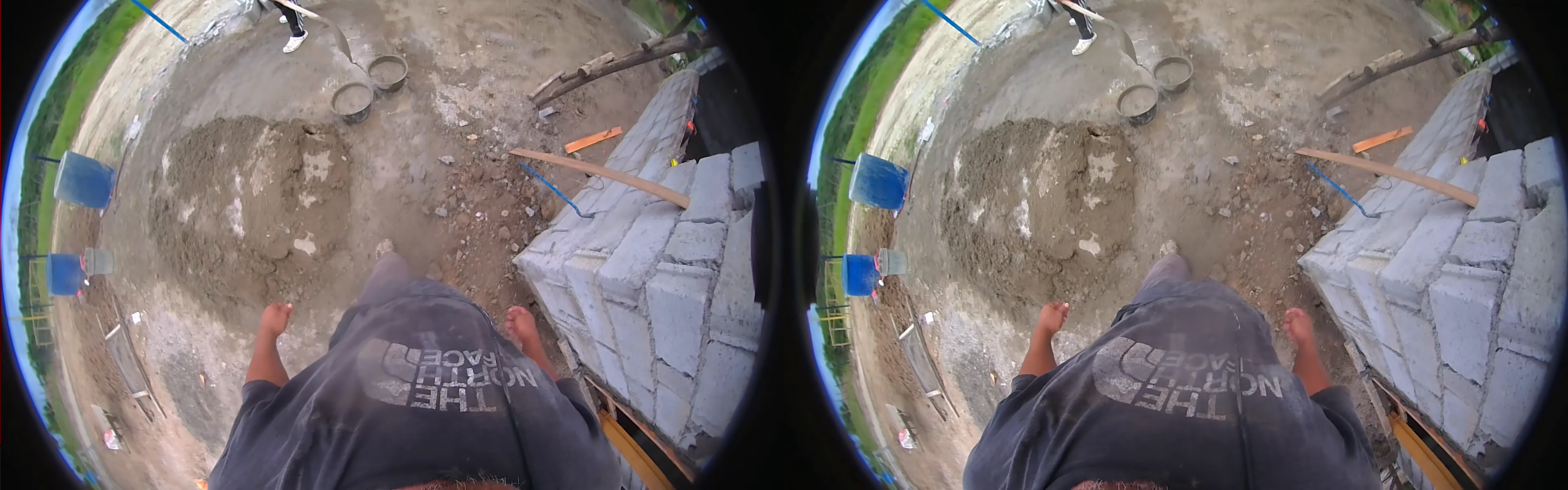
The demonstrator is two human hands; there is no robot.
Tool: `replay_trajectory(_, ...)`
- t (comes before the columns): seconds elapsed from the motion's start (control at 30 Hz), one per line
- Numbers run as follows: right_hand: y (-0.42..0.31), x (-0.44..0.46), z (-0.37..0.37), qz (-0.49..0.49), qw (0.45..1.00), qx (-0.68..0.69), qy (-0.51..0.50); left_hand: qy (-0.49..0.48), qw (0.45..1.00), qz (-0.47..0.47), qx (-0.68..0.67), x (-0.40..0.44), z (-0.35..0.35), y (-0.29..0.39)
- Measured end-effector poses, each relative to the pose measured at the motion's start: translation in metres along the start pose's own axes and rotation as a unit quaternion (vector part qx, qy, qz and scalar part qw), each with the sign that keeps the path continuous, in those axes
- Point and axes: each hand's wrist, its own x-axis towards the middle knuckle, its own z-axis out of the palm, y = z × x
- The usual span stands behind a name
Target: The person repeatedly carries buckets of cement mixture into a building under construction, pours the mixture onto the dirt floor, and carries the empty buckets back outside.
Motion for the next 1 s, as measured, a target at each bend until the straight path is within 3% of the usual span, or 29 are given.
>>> replay_trajectory(0.1, -0.013, -0.002, 0.010, -0.010, 1.000, 0.003, 0.016, 0.036, 0.994, 0.088, 0.047, 0.030, 0.005, -0.033)
replay_trajectory(0.2, -0.023, 0.000, 0.022, -0.012, 1.000, -0.002, 0.022, 0.015, 0.999, 0.024, 0.020, 0.061, 0.009, -0.051)
replay_trajectory(0.37, -0.052, 0.016, 0.035, -0.033, 0.999, 0.013, 0.002, -0.001, 1.000, 0.011, 0.011, 0.047, -0.025, 0.041)
replay_trajectory(0.5, -0.100, 0.021, 0.057, -0.025, 0.999, -0.017, 0.029, 0.042, 0.996, 0.070, 0.040, 0.078, -0.015, 0.041)
replay_trajectory(0.6, -0.126, 0.043, 0.064, -0.009, 0.999, -0.030, 0.029, -0.027, 0.999, 0.017, 0.006, 0.113, -0.023, 0.039)
replay_trajectory(0.7, -0.163, 0.057, 0.095, -0.003, 0.999, 0.000, 0.034, -0.073, 0.995, 0.036, 0.060, 0.187, -0.018, -0.006)
replay_trajectory(0.8, -0.201, 0.053, 0.119, 0.002, 0.999, -0.020, 0.033, -0.079, 0.981, 0.080, 0.158, 0.226, -0.059, 0.022)
replay_trajectory(0.87, -0.234, 0.060, 0.139, -0.010, 1.000, -0.015, 0.010, -0.030, 0.998, 0.013, 0.056, 0.236, -0.095, 0.070)
replay_trajectory(0.93, -0.263, 0.059, 0.153, -0.014, 0.999, 0.017, -0.026, -0.015, 0.999, 0.035, 0.019, 0.247, -0.128, 0.108)
replay_trajectory(1.0, -0.297, 0.056, 0.175, -0.017, 0.999, -0.037, 0.005, 0.049, 0.995, 0.076, -0.032, 0.262, -0.146, 0.133)
